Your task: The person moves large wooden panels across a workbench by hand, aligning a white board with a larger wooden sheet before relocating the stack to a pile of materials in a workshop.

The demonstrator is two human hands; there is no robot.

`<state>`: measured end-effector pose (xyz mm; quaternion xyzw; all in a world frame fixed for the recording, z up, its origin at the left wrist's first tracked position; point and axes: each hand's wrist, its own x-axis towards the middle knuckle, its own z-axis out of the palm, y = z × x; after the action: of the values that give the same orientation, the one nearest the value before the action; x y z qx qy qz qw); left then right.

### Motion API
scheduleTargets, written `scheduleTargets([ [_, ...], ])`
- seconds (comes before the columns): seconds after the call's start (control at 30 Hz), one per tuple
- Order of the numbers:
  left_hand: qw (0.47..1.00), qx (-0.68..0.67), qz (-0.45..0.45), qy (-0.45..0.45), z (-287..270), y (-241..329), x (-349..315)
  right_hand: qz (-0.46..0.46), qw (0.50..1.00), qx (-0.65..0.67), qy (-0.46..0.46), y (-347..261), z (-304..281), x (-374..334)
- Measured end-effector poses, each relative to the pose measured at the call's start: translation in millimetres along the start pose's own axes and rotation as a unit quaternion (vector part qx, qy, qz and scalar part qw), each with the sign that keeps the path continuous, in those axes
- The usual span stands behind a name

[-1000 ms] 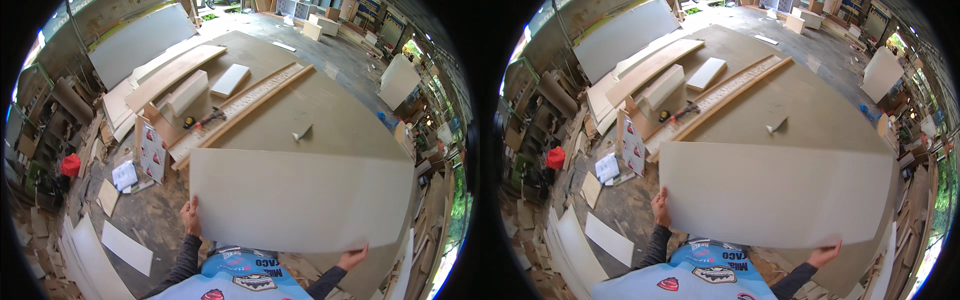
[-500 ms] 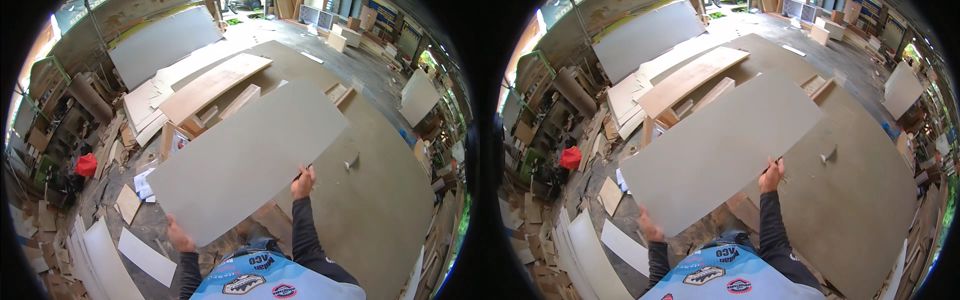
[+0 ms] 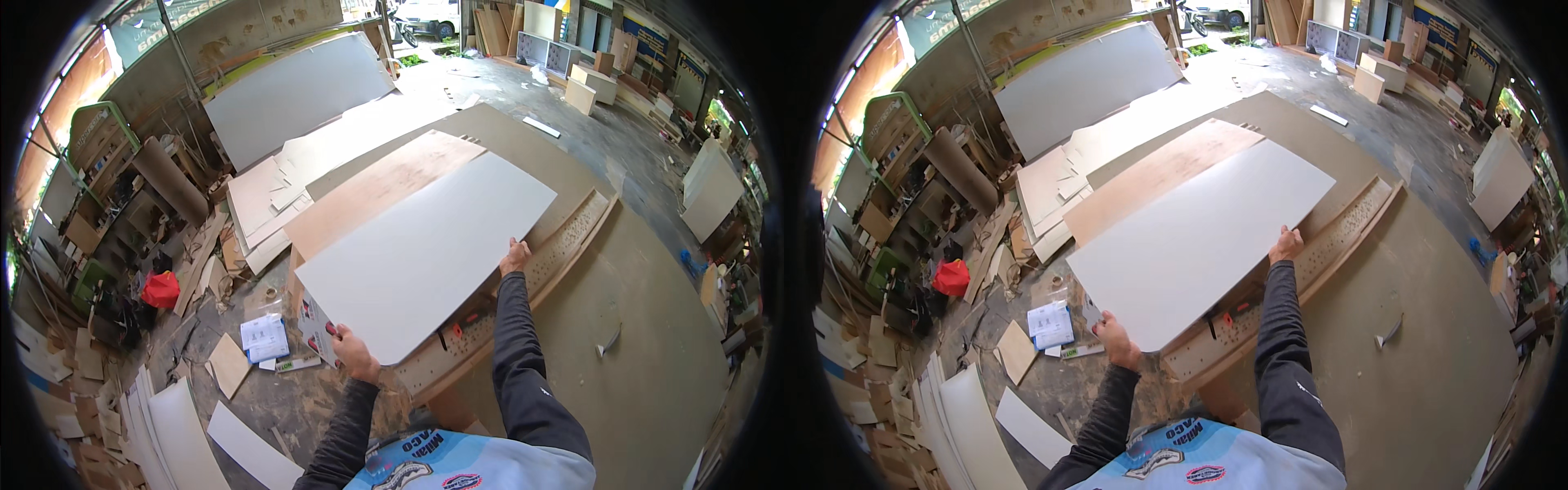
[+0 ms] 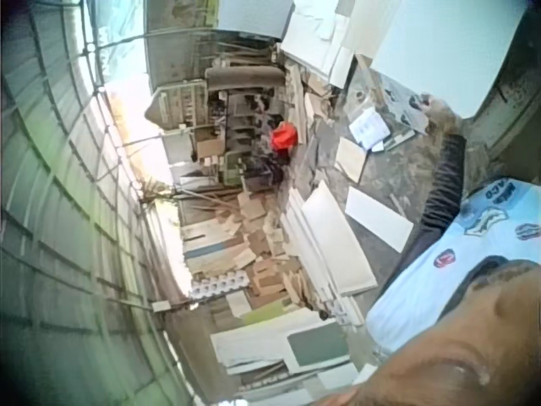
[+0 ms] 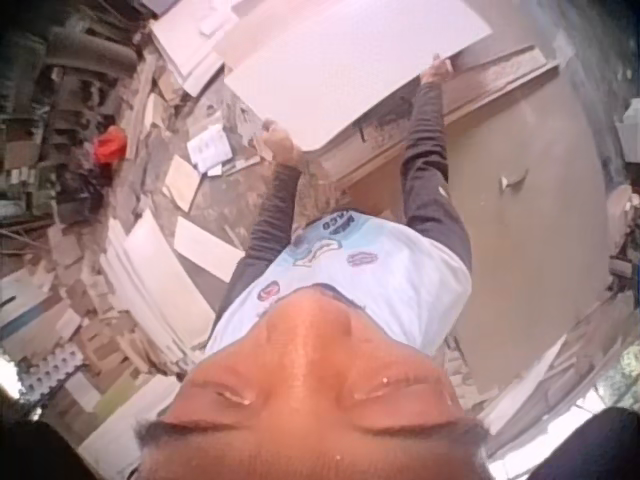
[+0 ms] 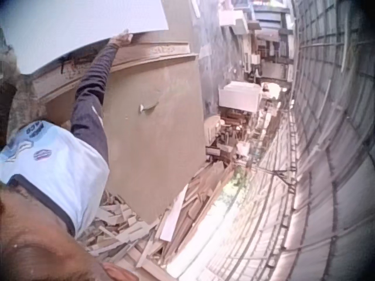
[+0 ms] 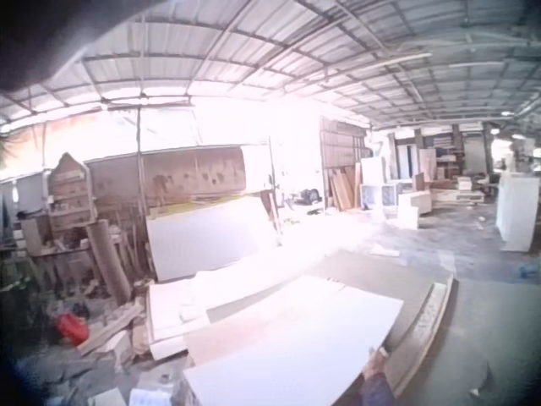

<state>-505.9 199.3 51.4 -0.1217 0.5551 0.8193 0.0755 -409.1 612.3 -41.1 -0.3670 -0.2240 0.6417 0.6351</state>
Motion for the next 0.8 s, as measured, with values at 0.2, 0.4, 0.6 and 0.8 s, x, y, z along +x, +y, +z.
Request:
scheduleTargets([
  [0.2, 0.999, 0.029, -0.027, 0.005, 57, -24, 4, -0.010, 0.998, -0.018, 0.059, 22, 11, 46],
  [0.4, 0.993, 0.065, -0.038, -0.091, 96, -14, -20, 0.027, 0.992, -0.089, -0.080, 33, -22, 107],
  [0.6, 0.980, -0.004, -0.097, -0.176, 74, -11, -1, 0.060, 0.991, -0.114, -0.027, 12, -29, 88],
  [0.8, 0.979, 0.026, -0.196, -0.055, -16, -18, 127, 0.112, 0.984, -0.135, -0.008, -29, -51, -36],
])
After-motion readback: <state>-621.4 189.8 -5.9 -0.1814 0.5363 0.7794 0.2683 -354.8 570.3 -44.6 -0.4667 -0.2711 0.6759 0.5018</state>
